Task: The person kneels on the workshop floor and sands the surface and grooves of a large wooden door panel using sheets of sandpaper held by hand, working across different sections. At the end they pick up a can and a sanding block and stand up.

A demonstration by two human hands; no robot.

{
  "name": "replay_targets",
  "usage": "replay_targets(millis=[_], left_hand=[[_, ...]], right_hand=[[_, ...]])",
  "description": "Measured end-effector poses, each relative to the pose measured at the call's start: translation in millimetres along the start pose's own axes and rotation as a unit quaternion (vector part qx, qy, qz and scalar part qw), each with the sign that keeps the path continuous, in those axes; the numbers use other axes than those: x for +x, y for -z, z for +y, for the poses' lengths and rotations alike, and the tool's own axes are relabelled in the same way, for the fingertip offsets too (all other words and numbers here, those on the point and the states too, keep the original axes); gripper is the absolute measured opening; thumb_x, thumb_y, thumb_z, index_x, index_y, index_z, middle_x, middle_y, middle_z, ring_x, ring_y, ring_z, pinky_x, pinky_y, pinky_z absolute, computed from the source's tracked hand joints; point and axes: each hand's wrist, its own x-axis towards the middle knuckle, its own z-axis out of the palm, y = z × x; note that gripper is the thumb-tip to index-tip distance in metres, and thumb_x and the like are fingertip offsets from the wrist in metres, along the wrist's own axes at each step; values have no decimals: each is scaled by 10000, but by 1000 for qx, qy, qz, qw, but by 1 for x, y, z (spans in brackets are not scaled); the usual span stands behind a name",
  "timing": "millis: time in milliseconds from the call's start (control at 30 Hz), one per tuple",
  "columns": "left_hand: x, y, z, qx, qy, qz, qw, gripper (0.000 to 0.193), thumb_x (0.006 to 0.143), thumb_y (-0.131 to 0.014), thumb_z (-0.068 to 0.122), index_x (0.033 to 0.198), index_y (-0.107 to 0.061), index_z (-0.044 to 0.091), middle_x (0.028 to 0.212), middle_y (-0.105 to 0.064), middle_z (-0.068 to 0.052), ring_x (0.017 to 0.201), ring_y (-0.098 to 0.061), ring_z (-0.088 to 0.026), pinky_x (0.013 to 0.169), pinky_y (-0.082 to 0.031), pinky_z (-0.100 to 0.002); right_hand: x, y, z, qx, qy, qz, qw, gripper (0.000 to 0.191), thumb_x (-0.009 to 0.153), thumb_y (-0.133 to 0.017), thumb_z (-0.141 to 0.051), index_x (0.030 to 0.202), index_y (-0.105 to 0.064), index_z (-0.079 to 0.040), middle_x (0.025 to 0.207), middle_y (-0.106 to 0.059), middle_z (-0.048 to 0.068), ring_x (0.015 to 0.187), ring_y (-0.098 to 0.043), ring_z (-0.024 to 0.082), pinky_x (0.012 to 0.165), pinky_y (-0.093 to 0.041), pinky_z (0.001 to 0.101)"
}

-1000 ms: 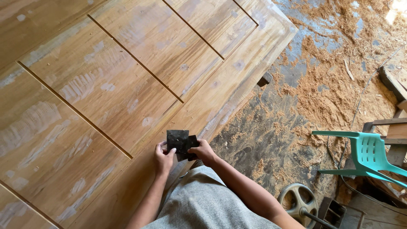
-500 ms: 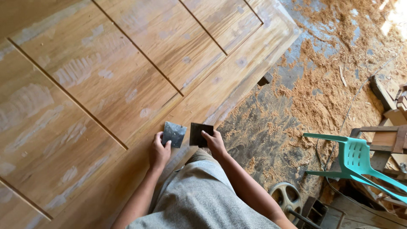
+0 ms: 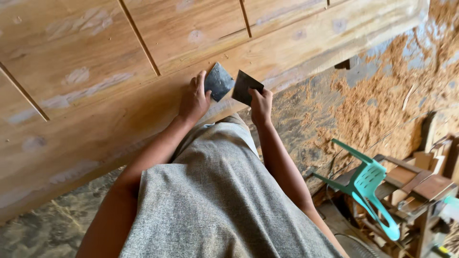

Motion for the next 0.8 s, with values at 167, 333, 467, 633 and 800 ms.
replay_targets(millis=[167,333,467,633,800], left_hand=[[-9,11,1,10,-9,-85,996,573,957,-622,129,1484,-444,-13,1310,-540,-280,1189,-581,-439,995,-507,-484],[-25,8,-12,282,-146,-66,946,568,934,-629,152,1460,-508,-24,1578,-404,-273,1401,-434,-416,1180,-361,-488],[-31,8,-20,282,-194,-82,936,678,847,-665,294,1428,-538,-32,1550,-384,-255,1438,-362,-409,1181,-265,-535],[-36,8,-16,295,-154,-89,939,664,853,-666,303,1416,-556,-31,1559,-451,-200,1463,-359,-357,1218,-258,-514],[-35,7,-10,319,-159,-73,932,556,902,-595,236,1386,-583,-40,1524,-498,-201,1435,-409,-368,1189,-286,-533]], right_hand=[[-20,-22,-16,-455,342,-47,821,371,943,-568,6,1299,-671,-20,1227,-712,186,1020,-737,339,860,-608,419],[-39,-56,-17,-585,294,-136,744,420,856,-606,-51,1275,-621,-27,1221,-666,150,1112,-643,344,865,-568,452],[-40,-69,-9,-609,280,-134,730,408,889,-585,-44,1296,-590,-27,1204,-634,155,1129,-608,346,915,-542,457],[-18,-82,-1,-620,313,-153,703,449,827,-581,-18,1276,-584,-12,1222,-607,158,1149,-581,361,931,-524,482],[-18,-94,-6,-609,261,-145,735,420,848,-614,-36,1268,-598,-50,1269,-599,143,1185,-566,366,909,-531,475]])
